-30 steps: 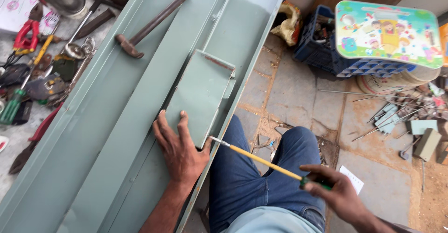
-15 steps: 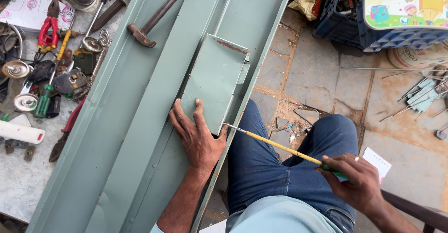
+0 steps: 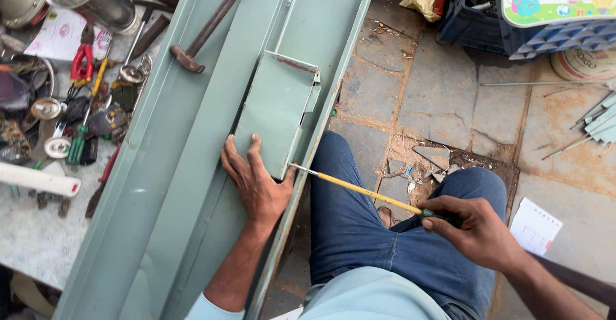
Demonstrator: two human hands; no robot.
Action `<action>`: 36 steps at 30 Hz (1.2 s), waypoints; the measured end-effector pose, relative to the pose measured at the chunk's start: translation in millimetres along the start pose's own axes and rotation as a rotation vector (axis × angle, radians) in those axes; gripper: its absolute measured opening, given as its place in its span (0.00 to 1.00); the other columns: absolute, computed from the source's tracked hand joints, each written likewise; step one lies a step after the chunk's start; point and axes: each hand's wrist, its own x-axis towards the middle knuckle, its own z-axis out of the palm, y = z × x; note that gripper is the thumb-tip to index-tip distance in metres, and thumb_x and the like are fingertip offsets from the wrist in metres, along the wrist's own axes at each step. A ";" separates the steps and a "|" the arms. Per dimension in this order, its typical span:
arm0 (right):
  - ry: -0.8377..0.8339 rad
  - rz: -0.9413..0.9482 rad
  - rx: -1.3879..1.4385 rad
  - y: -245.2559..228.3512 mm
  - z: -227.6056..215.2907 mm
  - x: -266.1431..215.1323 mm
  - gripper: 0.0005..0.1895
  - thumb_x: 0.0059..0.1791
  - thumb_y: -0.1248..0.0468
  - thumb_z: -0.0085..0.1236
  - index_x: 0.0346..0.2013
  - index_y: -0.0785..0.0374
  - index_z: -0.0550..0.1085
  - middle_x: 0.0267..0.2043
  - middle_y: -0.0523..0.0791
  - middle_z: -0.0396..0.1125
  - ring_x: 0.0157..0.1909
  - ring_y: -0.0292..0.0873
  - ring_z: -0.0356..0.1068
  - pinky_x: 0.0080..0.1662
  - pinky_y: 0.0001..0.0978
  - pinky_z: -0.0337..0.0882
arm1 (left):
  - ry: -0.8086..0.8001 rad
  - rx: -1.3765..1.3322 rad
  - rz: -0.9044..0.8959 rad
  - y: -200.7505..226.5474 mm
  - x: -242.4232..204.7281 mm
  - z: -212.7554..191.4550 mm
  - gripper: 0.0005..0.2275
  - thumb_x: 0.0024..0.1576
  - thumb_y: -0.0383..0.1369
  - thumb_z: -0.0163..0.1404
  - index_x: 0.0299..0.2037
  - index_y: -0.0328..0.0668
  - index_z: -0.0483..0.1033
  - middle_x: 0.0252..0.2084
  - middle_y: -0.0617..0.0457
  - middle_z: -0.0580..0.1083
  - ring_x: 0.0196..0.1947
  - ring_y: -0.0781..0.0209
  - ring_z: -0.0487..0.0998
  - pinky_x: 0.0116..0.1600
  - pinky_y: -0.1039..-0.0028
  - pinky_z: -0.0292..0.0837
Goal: The person uses a screwdriver to remove screws from a metal frame, detaches a small metal cover, and then reattaches it. The person also uses a hammer to tap the cover into place.
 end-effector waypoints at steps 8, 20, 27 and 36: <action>0.214 -0.566 -0.340 -18.8 -9.5 10.1 0.17 0.42 0.66 0.65 0.45 0.62 0.77 0.32 0.45 0.76 0.31 0.37 0.74 0.33 0.31 0.72 | 0.071 0.010 0.008 -3.9 -4.3 8.2 0.43 0.42 0.38 0.72 0.66 0.35 0.60 0.69 0.25 0.50 0.70 0.22 0.49 0.69 0.36 0.52; -0.231 -0.075 0.328 28.8 -10.1 58.7 0.16 0.50 0.61 0.59 0.51 0.62 0.80 0.25 0.42 0.70 0.24 0.32 0.58 0.27 0.27 0.58 | 0.142 0.055 0.017 -16.7 -7.9 28.4 0.40 0.46 0.41 0.71 0.66 0.39 0.61 0.69 0.28 0.51 0.70 0.28 0.51 0.69 0.38 0.55; -0.243 -0.054 0.407 36.1 6.1 45.0 0.16 0.51 0.62 0.59 0.53 0.61 0.79 0.26 0.40 0.71 0.27 0.29 0.64 0.30 0.24 0.63 | 0.144 0.083 0.010 -18.6 -5.8 30.6 0.39 0.47 0.47 0.69 0.64 0.39 0.62 0.69 0.28 0.52 0.69 0.28 0.52 0.68 0.38 0.55; -0.255 0.079 0.475 24.6 9.2 32.3 0.18 0.51 0.62 0.57 0.56 0.59 0.78 0.24 0.43 0.71 0.21 0.33 0.54 0.25 0.27 0.54 | 0.162 0.083 -0.012 -14.2 -7.1 30.0 0.39 0.47 0.51 0.69 0.63 0.37 0.64 0.68 0.28 0.52 0.69 0.28 0.52 0.68 0.37 0.56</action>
